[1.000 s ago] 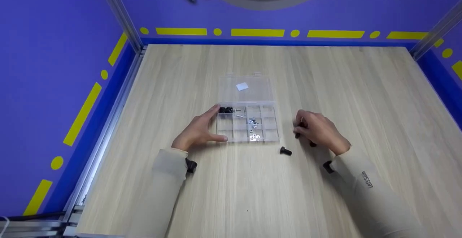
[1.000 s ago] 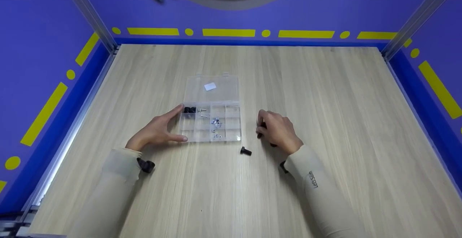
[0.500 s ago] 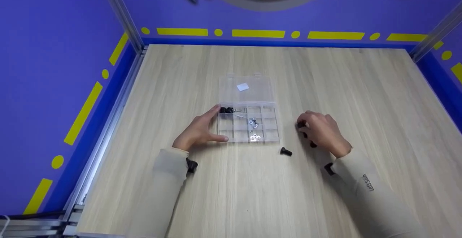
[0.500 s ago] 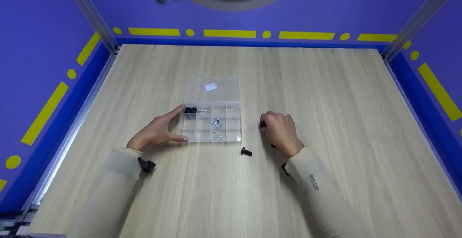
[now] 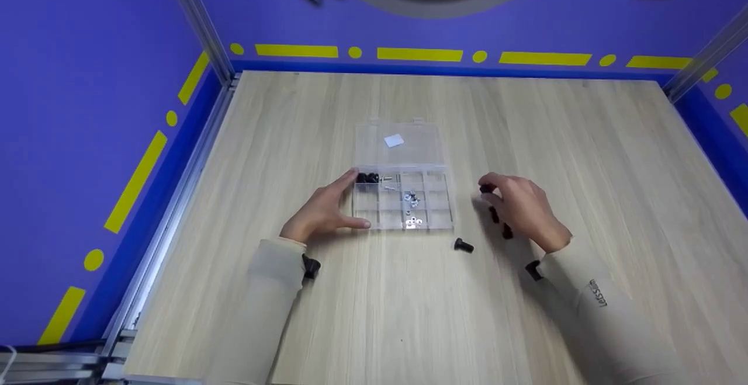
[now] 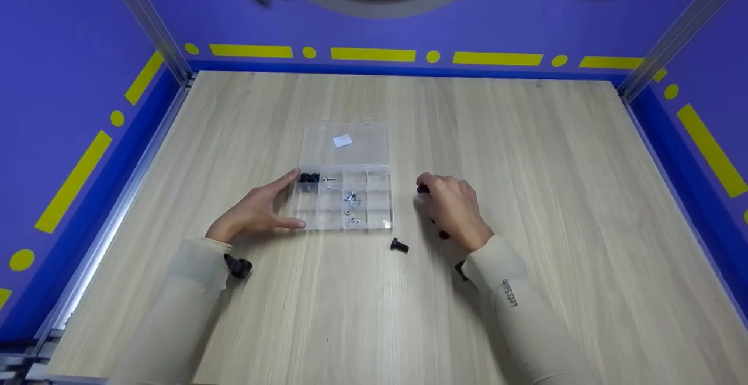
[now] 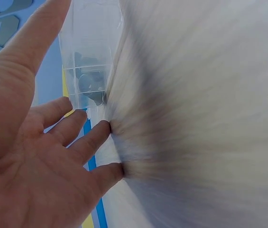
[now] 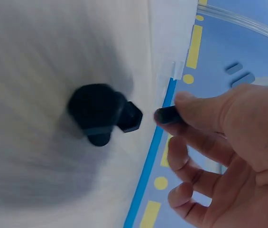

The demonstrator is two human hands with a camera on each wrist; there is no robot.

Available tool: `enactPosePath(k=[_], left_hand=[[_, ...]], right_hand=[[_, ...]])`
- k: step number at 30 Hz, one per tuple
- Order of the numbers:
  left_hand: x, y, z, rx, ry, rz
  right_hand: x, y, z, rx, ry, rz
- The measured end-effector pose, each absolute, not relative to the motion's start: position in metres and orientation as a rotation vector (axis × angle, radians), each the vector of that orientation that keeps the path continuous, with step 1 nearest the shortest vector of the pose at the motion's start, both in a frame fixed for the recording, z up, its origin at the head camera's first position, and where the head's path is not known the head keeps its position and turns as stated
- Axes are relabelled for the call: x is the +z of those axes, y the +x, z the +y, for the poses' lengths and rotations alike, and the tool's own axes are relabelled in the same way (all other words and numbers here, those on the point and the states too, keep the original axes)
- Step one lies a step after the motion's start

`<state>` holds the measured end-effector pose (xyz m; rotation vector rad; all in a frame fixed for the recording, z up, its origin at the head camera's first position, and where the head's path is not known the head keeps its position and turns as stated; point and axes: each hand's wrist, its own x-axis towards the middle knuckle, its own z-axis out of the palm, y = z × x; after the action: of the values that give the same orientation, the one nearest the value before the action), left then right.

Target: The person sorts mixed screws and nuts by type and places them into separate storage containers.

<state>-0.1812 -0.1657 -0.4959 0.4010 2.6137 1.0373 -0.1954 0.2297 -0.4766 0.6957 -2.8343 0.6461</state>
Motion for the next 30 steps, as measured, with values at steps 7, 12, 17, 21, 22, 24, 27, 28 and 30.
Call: enactPosePath(k=[7,12,17,21,22,24,27,28,30], left_hand=[[-0.496,-0.182,-0.166,1.052,0.395,2.611],[-0.497,-0.182,-0.166,1.061,0.379,2.606],[-0.496,-0.181,-0.167,1.063,0.39,2.609],[-0.495,-0.181,-0.166,1.054,0.404,2.616],[-0.495,-0.181,-0.166,1.051,0.408,2.618],[-0.495,-0.181,-0.166,1.049,0.405,2.62],[-0.495,-0.181,-0.166,1.05,0.399,2.622],[-0.495,-0.181,-0.166,1.05,0.396,2.622],[-0.496,-0.181,-0.166,1.05,0.388,2.622]], right_hand=[[-0.468,-0.203,0.215,0.745,0.86,-2.695],[-0.464,-0.205,0.205,0.781,0.93,-2.648],[-0.461,-0.205,0.196,0.825,0.972,-2.616],[-0.459,-0.207,0.191,0.832,0.983,-2.616],[-0.459,-0.207,0.19,0.834,0.986,-2.619],[-0.458,-0.208,0.188,0.832,0.996,-2.625],[-0.458,-0.21,0.185,0.836,0.996,-2.642],[-0.458,-0.211,0.184,0.839,0.992,-2.648],[-0.458,-0.212,0.183,0.837,0.983,-2.663]])
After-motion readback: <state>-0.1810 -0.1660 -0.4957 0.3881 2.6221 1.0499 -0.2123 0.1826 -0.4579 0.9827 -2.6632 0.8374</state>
